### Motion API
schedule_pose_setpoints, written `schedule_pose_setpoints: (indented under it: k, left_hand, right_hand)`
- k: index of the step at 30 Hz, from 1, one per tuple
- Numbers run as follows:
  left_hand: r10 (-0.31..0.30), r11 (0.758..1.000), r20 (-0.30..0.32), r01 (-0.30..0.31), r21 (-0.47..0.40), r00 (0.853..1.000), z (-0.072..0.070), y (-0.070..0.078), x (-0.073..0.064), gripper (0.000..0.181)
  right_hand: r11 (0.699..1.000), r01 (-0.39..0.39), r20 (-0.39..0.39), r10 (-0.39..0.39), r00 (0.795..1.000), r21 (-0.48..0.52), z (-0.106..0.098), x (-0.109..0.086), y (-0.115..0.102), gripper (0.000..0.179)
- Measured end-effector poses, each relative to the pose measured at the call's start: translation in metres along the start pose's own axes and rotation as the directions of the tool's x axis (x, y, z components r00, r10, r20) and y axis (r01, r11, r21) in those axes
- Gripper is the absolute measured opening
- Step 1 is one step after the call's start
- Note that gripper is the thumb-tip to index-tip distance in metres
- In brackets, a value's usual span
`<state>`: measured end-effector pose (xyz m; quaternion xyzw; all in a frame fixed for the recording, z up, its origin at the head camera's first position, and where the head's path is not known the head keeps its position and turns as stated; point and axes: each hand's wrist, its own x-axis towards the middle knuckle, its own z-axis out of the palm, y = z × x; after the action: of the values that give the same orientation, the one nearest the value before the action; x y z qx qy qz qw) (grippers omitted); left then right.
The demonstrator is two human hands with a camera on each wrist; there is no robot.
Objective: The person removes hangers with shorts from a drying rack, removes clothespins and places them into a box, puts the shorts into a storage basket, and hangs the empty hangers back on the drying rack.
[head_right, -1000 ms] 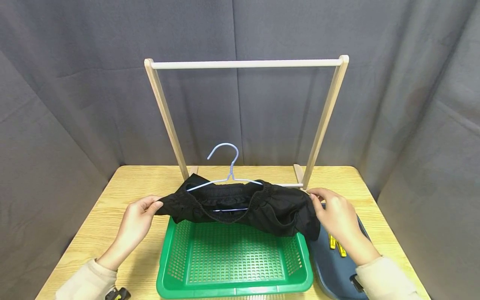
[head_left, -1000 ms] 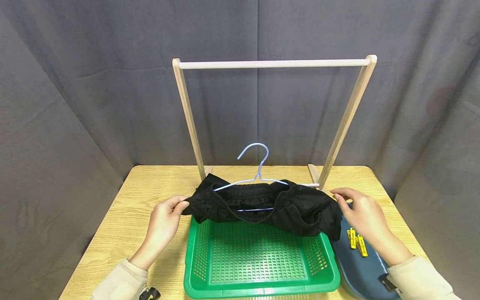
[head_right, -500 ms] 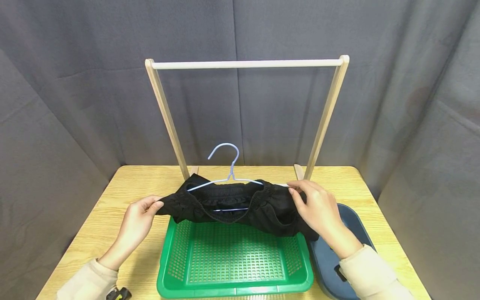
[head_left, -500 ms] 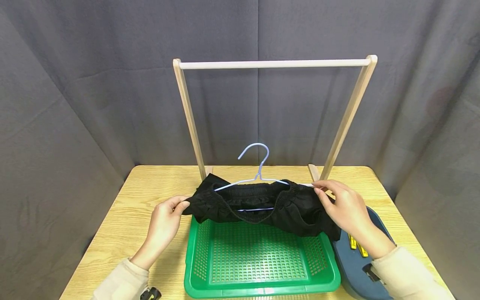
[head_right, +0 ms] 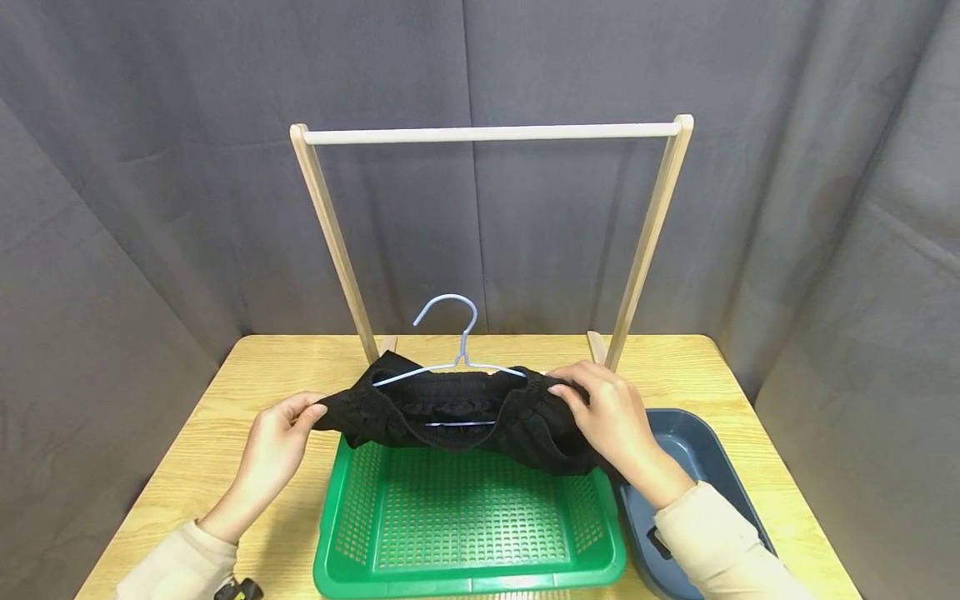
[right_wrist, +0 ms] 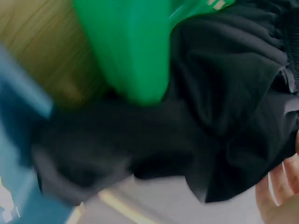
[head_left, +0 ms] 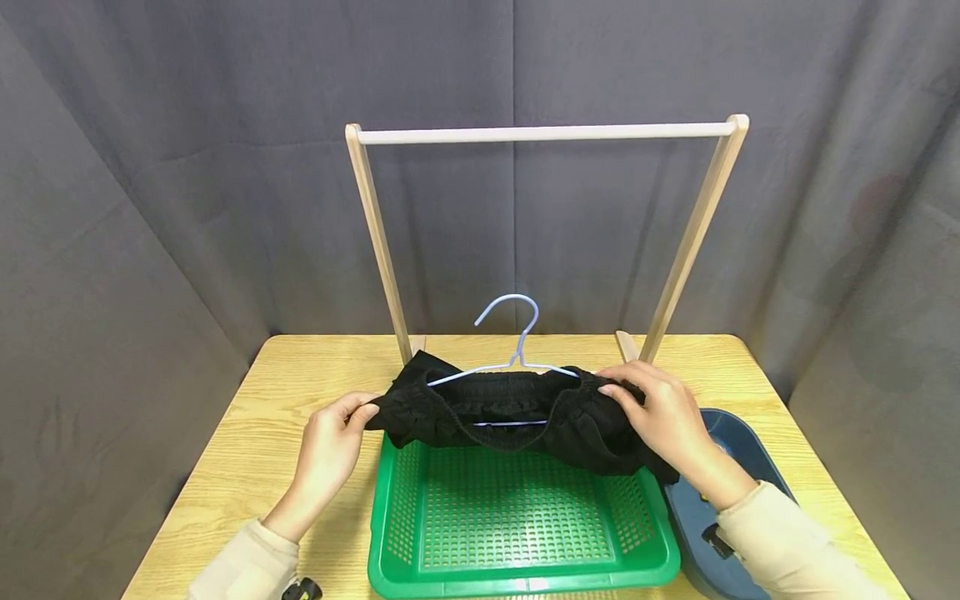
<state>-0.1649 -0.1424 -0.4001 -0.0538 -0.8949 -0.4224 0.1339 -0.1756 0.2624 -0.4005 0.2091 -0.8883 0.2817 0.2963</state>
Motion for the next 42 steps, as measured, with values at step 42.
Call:
schedule_pose_setpoints:
  k: [42]
  left_hand:
    - [0.445, 0.855, -0.012, -0.421, 0.301, 0.895, 0.028, 0.084, 0.034, 0.016]
  right_hand:
    - [0.914, -0.243, -0.111, 0.292, 0.95, 0.323, 0.009, 0.018, -0.025, 0.01]
